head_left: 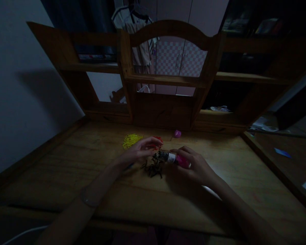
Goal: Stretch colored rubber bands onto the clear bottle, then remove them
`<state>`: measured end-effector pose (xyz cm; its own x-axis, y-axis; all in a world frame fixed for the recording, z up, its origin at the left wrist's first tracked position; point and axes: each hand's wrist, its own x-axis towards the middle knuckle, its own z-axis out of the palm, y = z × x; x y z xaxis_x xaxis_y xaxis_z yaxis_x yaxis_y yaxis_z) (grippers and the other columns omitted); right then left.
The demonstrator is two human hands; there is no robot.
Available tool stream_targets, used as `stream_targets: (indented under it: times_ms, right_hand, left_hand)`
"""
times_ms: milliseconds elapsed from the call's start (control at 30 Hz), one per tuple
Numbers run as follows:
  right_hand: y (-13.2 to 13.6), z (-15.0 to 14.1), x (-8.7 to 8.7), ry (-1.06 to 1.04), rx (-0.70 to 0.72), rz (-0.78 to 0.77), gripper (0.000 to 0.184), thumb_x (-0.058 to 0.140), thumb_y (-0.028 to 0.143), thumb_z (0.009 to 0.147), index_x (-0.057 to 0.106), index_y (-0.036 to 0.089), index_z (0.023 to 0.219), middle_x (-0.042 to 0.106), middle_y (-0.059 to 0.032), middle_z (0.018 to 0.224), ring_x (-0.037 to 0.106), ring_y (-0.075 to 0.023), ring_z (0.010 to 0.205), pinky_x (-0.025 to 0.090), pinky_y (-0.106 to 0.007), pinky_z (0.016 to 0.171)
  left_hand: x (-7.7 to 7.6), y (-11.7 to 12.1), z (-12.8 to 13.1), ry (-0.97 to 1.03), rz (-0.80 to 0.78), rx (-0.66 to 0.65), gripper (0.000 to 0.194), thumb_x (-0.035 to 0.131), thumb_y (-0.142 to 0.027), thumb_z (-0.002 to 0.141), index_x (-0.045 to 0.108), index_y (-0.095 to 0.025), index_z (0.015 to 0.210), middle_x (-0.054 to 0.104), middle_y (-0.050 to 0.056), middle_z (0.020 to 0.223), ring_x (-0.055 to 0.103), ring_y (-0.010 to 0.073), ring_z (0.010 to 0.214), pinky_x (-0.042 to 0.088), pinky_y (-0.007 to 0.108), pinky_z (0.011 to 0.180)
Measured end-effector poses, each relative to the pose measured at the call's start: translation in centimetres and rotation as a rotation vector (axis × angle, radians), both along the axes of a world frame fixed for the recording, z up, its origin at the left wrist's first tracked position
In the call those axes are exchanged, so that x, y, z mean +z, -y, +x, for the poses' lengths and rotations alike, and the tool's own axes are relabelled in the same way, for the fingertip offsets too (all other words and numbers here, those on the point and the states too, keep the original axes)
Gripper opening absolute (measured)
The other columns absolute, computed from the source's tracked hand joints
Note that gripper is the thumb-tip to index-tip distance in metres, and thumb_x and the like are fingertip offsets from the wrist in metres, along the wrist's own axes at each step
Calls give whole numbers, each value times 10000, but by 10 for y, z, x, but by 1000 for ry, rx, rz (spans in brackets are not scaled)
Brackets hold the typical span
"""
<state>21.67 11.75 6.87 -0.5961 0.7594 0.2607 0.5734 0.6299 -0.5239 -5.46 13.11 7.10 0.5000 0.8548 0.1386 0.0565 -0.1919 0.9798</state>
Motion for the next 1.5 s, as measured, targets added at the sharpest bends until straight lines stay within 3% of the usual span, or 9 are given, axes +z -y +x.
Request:
stream_targets:
  times_ms: [167, 333, 433, 800, 1000, 1233, 1367, 1500]
  right_hand:
    - [-8, 19, 9, 97, 5, -47, 449, 658, 261, 810, 593, 271, 1255, 622, -74, 1132, 635, -223, 925, 497, -356, 834]
    - [-11, 27, 13, 120, -14, -59, 483, 654, 207, 789, 594, 274, 1263, 637, -62, 1120, 641, -217, 922, 494, -341, 830]
    - [-12, 27, 13, 125, -22, -52, 452, 652, 217, 791, 611, 270, 1238, 641, -63, 1111, 643, -215, 912, 493, -336, 817]
    - [-12, 26, 12, 145, -30, -65, 413, 670, 280, 793, 628, 267, 1204, 644, -62, 1094, 641, -211, 876, 487, -331, 794]
    - [-11, 25, 14, 138, -20, -59, 417, 663, 276, 798, 628, 258, 1214, 646, -68, 1086, 639, -219, 894, 488, -339, 804]
    - [-11, 25, 12, 175, 5, -68, 480, 658, 246, 781, 613, 286, 1257, 648, -61, 1106, 647, -226, 916, 490, -334, 809]
    - [-10, 24, 12, 192, 9, -63, 508, 662, 243, 769, 606, 289, 1272, 648, -58, 1109, 648, -224, 910, 492, -334, 802]
    - [-8, 21, 11, 181, 14, -61, 472, 658, 231, 769, 625, 277, 1238, 647, -58, 1087, 644, -216, 894, 488, -331, 801]
  left_hand:
    - [-6, -5, -13, -370, 210, -60, 383, 665, -352, 837, 620, -255, 1205, 566, 70, 1264, 508, 224, 1206, 378, 377, 1056]
    - [-29, -4, -11, -537, 332, -121, 843, 856, -454, 584, 520, -330, 1348, 467, 68, 1351, 410, 284, 1279, 335, 422, 1095]
    - [-37, -3, -10, -566, 371, -150, 949, 892, -443, 506, 502, -346, 1367, 431, 74, 1368, 364, 311, 1300, 309, 446, 1106]
    - [-25, 8, 1, -485, 295, -278, 460, 755, -309, 754, 628, -317, 1195, 509, 38, 1226, 475, 233, 1174, 381, 341, 1023]
    - [-24, 6, 3, -512, 303, -270, 132, 647, -259, 837, 703, -237, 955, 625, 32, 983, 575, 185, 933, 446, 270, 815]
    - [-32, 1, 4, -506, 284, -189, 99, 675, -230, 777, 738, -208, 850, 648, 28, 829, 591, 148, 742, 448, 235, 646]
    - [-28, -3, 4, -373, 160, -104, 132, 695, -259, 771, 729, -184, 874, 677, 42, 872, 623, 154, 790, 486, 245, 689]
    - [-19, -7, 5, -252, 75, 60, 166, 735, -285, 744, 728, -159, 852, 699, 51, 886, 645, 161, 827, 508, 266, 756]
